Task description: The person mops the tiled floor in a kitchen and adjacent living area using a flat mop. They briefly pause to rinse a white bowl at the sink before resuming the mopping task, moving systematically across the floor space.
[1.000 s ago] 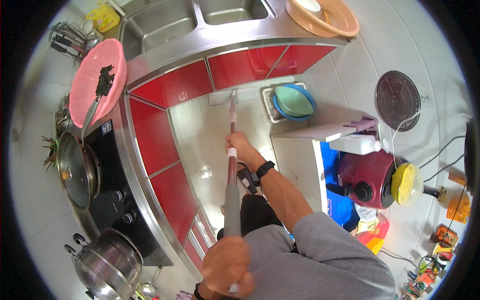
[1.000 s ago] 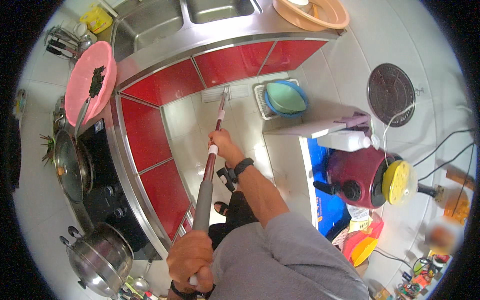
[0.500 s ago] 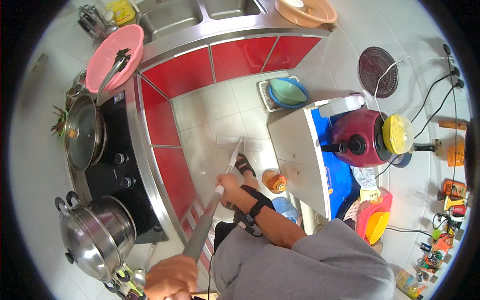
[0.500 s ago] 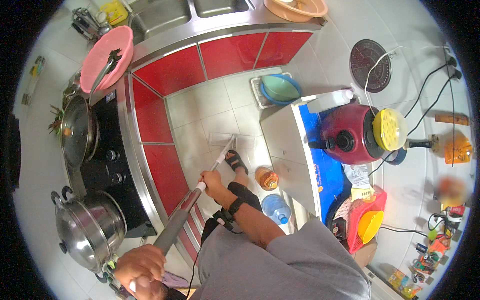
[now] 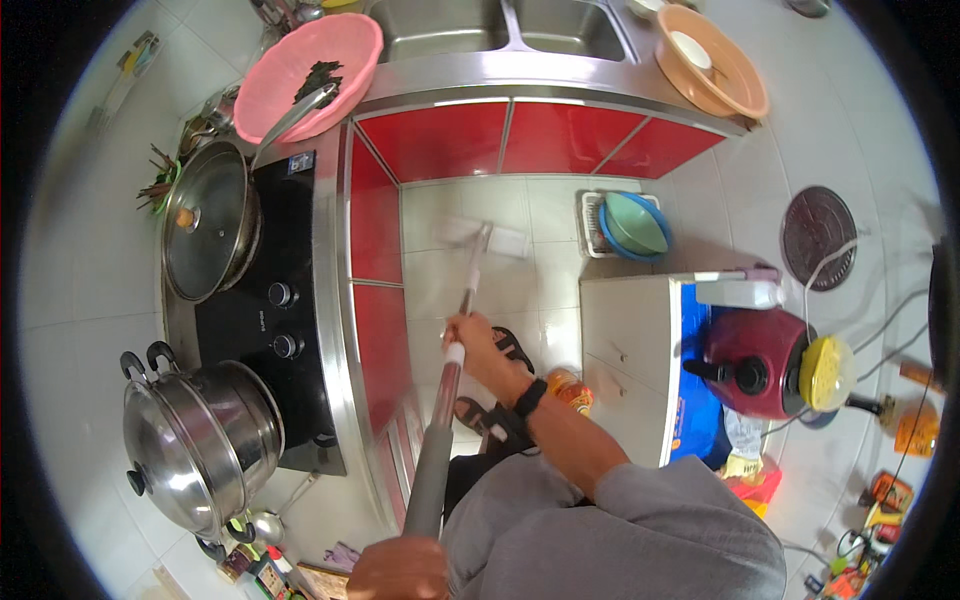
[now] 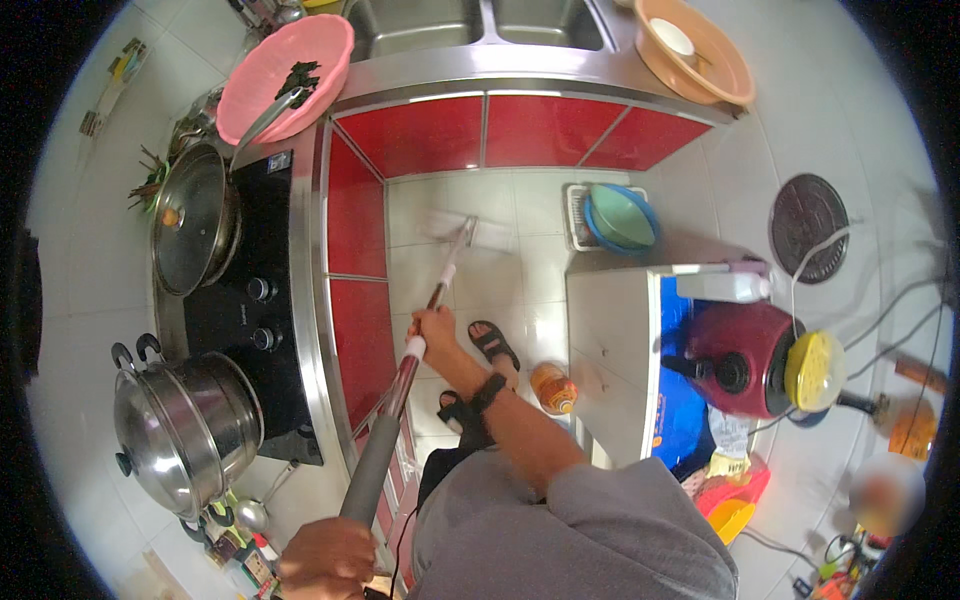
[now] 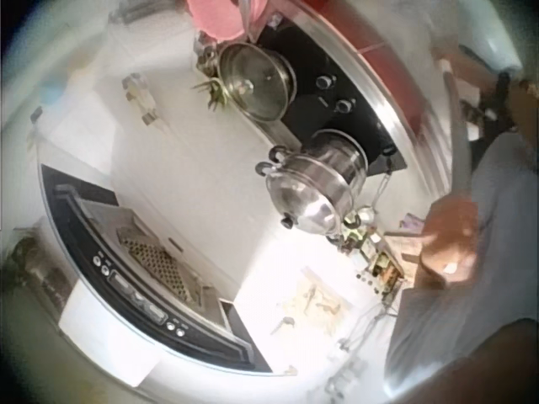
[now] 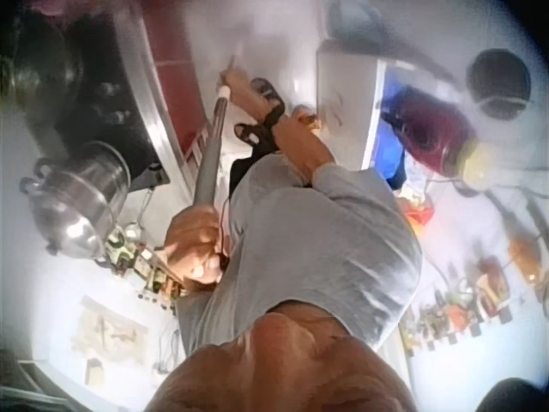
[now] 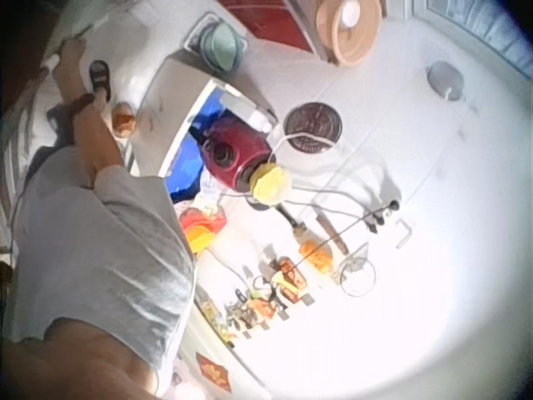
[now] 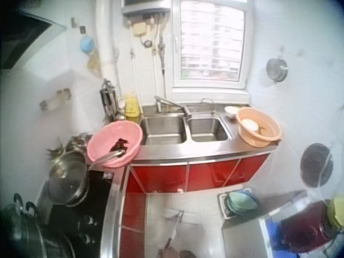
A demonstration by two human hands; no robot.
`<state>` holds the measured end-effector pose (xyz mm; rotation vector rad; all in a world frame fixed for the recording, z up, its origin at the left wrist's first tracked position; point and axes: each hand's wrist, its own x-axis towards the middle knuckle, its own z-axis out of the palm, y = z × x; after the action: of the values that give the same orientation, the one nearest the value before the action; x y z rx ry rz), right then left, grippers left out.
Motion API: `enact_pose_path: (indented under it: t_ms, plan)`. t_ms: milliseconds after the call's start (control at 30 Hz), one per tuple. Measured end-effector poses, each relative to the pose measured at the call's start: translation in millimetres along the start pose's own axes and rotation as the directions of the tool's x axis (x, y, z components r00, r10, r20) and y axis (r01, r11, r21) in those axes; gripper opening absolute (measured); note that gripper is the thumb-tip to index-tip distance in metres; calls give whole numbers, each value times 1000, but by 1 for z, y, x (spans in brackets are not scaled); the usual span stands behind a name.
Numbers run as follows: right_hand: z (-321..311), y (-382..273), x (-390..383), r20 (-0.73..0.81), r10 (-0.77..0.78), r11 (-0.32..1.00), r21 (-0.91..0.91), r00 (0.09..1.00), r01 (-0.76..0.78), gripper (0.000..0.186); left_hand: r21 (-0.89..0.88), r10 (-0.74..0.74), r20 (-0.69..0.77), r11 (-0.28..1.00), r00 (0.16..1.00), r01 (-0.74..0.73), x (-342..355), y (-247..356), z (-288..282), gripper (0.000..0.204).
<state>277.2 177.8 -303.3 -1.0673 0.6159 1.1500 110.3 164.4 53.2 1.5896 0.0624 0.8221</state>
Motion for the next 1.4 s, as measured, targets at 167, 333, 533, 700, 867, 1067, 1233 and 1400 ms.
enact_pose_path:
  t_ms: [167,333,533,700,867,1067,1233,1400]
  plan:
    - [57,-60,100,126,11,999,-42,992,-5,12,72,-6,4,997,1000,6,62,-77,-6,23]
    - [82,-88,169,110,43,999,-12,993,-42,9,197,24,-122,980,992,1,81,-141,-19,26]
    - [75,-58,149,81,52,981,-190,995,-36,9,155,-79,-205,982,976,112,44,-122,-24,18]
    - [49,27,69,22,98,987,-128,995,-95,7,201,-102,-284,966,953,163,15,-44,-29,38]
    - [19,134,-35,31,207,975,-89,978,-203,6,10,-153,-247,987,957,161,-32,47,-49,22]
    - [-55,239,-90,376,-22,733,-624,926,270,2,73,-251,-340,954,906,292,-73,104,-39,30]
    - [-36,228,-126,-84,352,849,-391,932,-356,7,139,-220,-354,948,909,285,-95,124,-27,32]
    - [-15,178,-132,-69,294,816,-502,953,-288,17,203,-20,-357,974,934,98,-101,117,-17,24]
